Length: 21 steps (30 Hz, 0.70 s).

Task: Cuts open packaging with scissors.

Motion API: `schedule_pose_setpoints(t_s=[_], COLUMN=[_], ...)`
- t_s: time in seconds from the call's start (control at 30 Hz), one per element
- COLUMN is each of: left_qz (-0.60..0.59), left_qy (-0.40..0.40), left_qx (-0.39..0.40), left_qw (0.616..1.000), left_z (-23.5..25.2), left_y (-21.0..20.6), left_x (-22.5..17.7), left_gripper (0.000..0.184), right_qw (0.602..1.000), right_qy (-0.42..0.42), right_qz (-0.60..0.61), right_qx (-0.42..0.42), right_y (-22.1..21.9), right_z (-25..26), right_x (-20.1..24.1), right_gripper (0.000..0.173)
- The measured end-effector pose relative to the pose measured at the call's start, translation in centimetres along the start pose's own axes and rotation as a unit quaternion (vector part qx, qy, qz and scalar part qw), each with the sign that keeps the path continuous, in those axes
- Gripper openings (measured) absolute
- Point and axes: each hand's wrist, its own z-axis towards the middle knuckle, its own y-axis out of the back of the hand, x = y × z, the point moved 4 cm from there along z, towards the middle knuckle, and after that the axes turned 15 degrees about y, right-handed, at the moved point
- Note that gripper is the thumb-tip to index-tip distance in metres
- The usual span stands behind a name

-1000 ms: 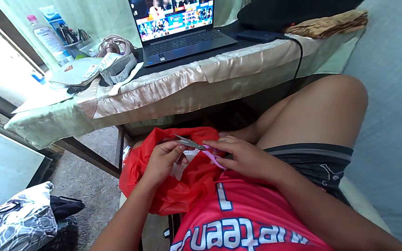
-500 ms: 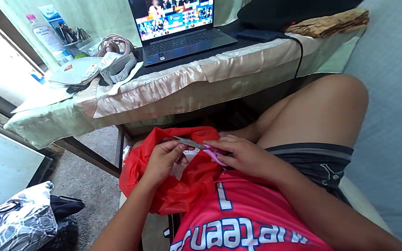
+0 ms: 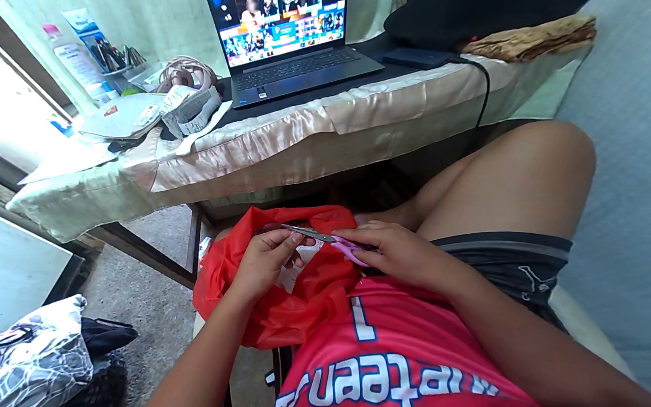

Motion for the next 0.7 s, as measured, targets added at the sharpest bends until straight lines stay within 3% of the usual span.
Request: schedule_pose_setpoints(t_s=[0.33, 0.7], left_qz=[0.002, -0.014], left_qy=[0.014, -0.001], left_qx=[-0.039, -0.036], left_qw=[0.999, 0.999], left_z=[0.10, 0.14], left_y=[0.38, 0.32], left_x=[-0.19, 0.06], left_gripper=[0.025, 0.024], right_qw=[0.998, 0.995], right_qy=[-0.022, -0.033], right_qz=[0.053, 0.089], right_qx=[-0.008, -0.015], right_y=[-0.39, -0.46], right_z=[0.26, 0.17], right_x=[-0.23, -0.23], right_gripper=[0.051, 0.051])
